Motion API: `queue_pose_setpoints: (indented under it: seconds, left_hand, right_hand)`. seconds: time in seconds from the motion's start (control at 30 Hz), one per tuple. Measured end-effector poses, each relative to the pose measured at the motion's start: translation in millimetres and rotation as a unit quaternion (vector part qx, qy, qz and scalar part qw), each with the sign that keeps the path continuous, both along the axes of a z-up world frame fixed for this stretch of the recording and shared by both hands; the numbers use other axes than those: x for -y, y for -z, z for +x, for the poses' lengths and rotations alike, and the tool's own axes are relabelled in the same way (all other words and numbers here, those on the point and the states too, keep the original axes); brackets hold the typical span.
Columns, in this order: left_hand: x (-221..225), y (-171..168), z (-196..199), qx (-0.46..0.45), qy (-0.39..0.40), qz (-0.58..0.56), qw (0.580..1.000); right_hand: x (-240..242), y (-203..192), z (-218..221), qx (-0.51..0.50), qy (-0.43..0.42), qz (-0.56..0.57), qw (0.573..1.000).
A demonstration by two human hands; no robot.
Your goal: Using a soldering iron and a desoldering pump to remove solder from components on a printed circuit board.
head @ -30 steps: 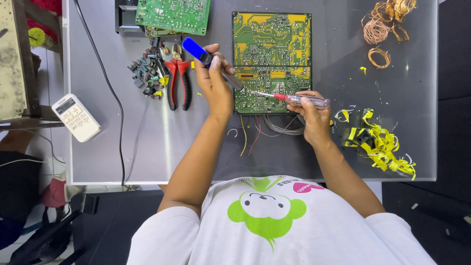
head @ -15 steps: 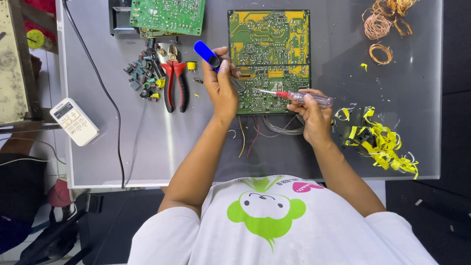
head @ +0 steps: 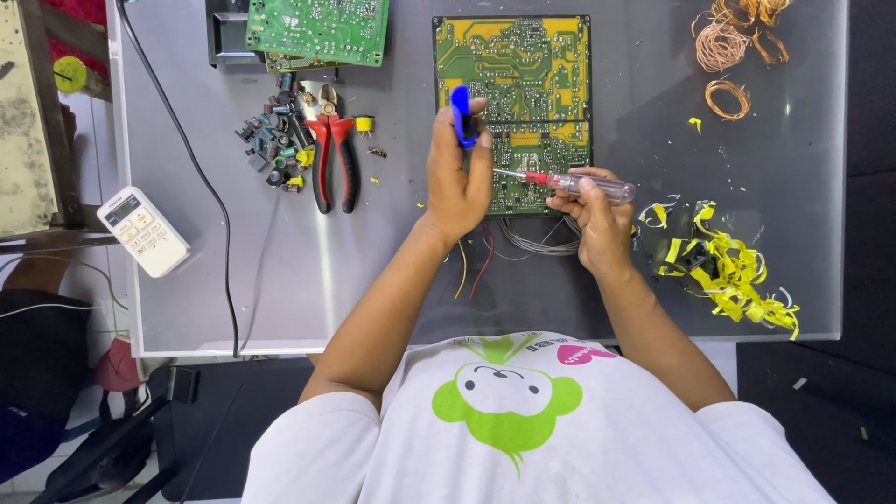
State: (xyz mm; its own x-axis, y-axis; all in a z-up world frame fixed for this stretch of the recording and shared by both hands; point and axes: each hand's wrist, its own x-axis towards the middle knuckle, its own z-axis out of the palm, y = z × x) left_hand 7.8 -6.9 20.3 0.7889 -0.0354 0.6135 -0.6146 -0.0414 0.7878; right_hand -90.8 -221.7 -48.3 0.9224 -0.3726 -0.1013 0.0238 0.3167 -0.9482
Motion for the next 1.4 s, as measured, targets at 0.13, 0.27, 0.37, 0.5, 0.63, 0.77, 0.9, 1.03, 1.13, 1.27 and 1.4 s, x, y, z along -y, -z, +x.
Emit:
queue_pose_setpoints:
  seconds: [0.13,0.27,0.37,0.5,0.63,0.77,0.9,1.03,1.13,1.27,1.4]
  left_hand:
    - [4.4,7.0,-4.2,0.045,0.027,0.054,0.997]
    - [2.4,10.2,-5.3,0.055,0.028,0.06,0.996]
    - [-7.4,7.6,-3.5,0.026,0.025,-0.002,0.999]
    - [-28.2,20.2,11.9,-0.127,0.028,-0.212,0.968]
    - [-53.0,-12.4,24.1,-0.116,0.052,-0.299,0.946]
    - [-67.2,-22.8,24.7,-0.174,0.023,-0.339,0.924]
    - [-69.1,-43.3,15.5,-0.22,-0.031,-0.351,0.91]
    - [-65.6,-36.4,18.5,-0.191,-0.06,-0.369,0.908]
    - [-63.6,-34.8,18.1,-0.178,-0.082,-0.354,0.915]
    - [-55.8,-29.4,18.7,-0.184,-0.072,-0.385,0.901]
    - [-44.5,-22.3,18.3,-0.187,-0.068,-0.42,0.885]
  right_hand:
    - [1.8,4.1,0.1,0.003,0.0,0.004,1.0]
    - [1.4,5.0,0.0,0.005,-0.001,0.004,1.0]
    - [0.5,2.0,-0.1,0.005,0.0,0.005,1.0]
    - [1.1,-0.5,0.7,0.002,0.001,0.011,1.0]
    - [-1.1,-6.1,1.9,0.001,-0.006,0.005,1.0]
    - [-4.0,-16.8,2.7,-0.007,-0.014,-0.016,1.0]
    - [-5.5,-38.8,5.8,-0.048,-0.054,-0.056,0.996]
    - [-7.0,-45.2,12.0,-0.042,-0.076,-0.056,0.995]
    - [-7.7,-46.8,14.6,-0.038,-0.092,-0.058,0.993]
    - [-6.7,-42.6,14.8,-0.034,-0.111,-0.059,0.991]
    - [-9.9,-47.0,15.0,-0.041,-0.112,-0.062,0.991]
